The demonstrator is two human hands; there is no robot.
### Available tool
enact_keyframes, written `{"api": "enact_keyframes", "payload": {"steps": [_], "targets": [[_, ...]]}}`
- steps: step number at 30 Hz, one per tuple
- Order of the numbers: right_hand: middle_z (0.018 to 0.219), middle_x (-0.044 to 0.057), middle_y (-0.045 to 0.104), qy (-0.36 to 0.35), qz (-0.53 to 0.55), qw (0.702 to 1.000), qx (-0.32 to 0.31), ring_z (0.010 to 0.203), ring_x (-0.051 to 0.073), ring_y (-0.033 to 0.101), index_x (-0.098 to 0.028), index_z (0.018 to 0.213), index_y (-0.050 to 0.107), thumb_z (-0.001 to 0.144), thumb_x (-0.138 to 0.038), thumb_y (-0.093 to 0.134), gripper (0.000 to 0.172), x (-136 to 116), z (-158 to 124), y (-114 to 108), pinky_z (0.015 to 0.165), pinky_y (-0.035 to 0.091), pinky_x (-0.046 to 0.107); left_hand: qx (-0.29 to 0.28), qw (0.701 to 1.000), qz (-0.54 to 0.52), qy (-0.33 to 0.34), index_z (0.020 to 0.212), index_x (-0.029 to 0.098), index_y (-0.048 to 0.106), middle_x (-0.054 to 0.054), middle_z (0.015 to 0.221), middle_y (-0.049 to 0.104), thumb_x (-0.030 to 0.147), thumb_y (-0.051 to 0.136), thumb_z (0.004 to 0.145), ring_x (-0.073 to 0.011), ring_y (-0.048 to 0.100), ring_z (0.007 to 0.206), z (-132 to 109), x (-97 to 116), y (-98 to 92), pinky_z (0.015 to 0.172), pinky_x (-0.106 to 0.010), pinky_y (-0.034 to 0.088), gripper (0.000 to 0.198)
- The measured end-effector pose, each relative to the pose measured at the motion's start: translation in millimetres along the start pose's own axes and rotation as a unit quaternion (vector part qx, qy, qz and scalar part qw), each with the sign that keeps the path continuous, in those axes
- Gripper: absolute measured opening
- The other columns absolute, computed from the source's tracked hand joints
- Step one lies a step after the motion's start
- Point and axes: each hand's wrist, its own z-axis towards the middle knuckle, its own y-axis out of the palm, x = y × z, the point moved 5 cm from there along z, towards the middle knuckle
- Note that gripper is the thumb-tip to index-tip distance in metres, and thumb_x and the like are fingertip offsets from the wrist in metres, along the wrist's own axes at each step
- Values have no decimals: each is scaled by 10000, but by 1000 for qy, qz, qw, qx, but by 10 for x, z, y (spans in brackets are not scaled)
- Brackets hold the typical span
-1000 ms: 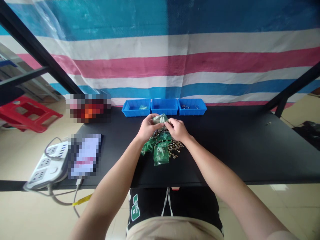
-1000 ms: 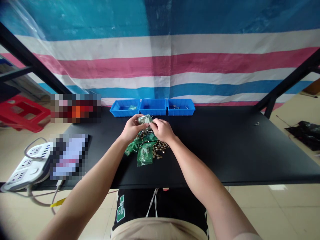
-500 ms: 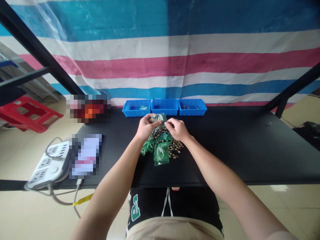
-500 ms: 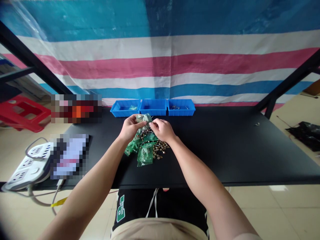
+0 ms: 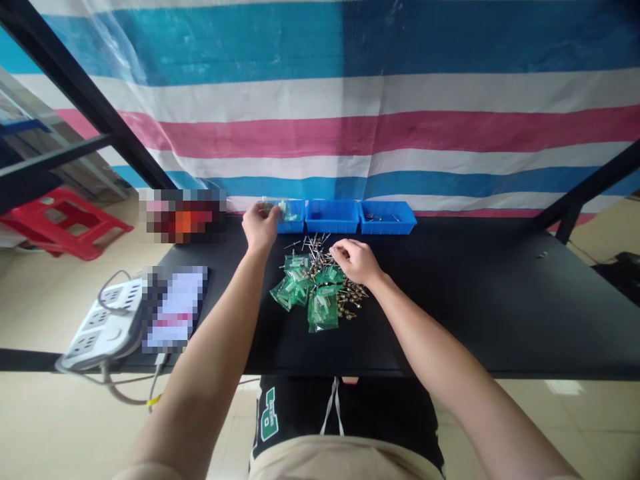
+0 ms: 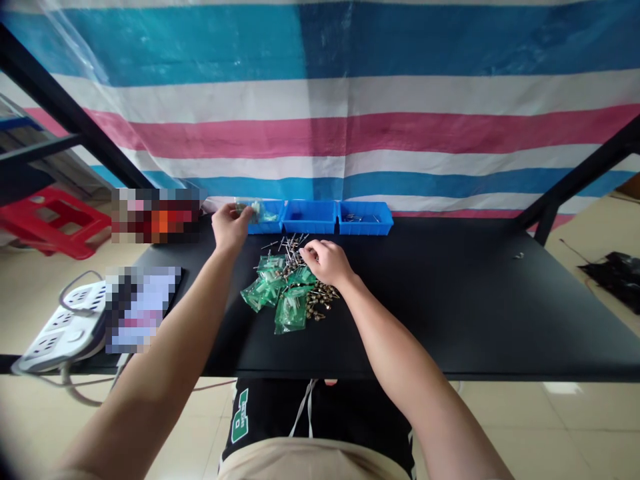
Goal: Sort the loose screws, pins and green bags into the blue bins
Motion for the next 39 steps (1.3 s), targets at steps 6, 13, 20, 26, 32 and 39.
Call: {"api": "enact_keyframes", "payload": {"steps": [6, 13, 20, 26, 32, 39], "targets": [[724, 39, 660, -8, -20, 1000, -13, 669, 165, 591, -205, 789, 641, 949, -406, 480, 303, -15, 0, 1, 655, 422, 278, 48, 980, 192, 13, 1183, 197, 540, -96, 969, 705, 274, 598, 812, -301, 621, 1056, 226, 51, 44, 984, -442, 372, 383], [700, 27, 647, -10, -26, 999, -21, 660, 157, 574, -212, 774, 637, 954, -426, 468, 327, -13, 4, 11, 639, 403, 270, -29, 944, 328, -31, 1131, 167, 570, -198, 1118, 677, 271, 518, 870, -362, 574, 1162, 329, -33, 303, 994, -515, 304, 285], [689, 23, 635, -10, -23, 999, -22, 651, 152, 569, -212, 781, 635, 948, -414, 481, 304, -18, 3, 8, 634, 402, 262, -81, 913, 398, -40, 996, 103, 670, -262, 1108, 666, 306, 581, 815, -427, 552, 1162, 321, -50, 416, 1005, -540, 293, 287], [720, 28, 655, -8, -29, 999, -30, 688, 160, 597, -211, 806, 657, 945, -409, 508, 284, 2, 3, 22, 664, 423, 266, -99, 895, 432, -50, 1033, 75, 669, -280, 1173, 635, 371, 605, 795, -458, 491, 1219, 322, -52, 392, 1047, -590, 225, 385], [759, 37, 680, -4, -32, 999, -33, 715, 165, 619, -216, 805, 664, 931, -392, 536, 251, 15, 2, 35, 684, 439, 268, -106, 906, 408, -43, 1058, 62, 640, -254, 1159, 646, 324, 605, 807, -407, 552, 1169, 348, -32, 368, 1071, -583, 217, 365], [746, 34, 682, -8, -34, 999, -31, 719, 169, 625, -219, 795, 658, 922, -371, 541, 230, 12, 5, 37, 691, 446, 272, -78, 911, 400, -65, 1049, 123, 663, -261, 1161, 652, 322, 654, 754, -459, 548, 1185, 365, -41, 358, 1055, -623, 212, 356]]}}
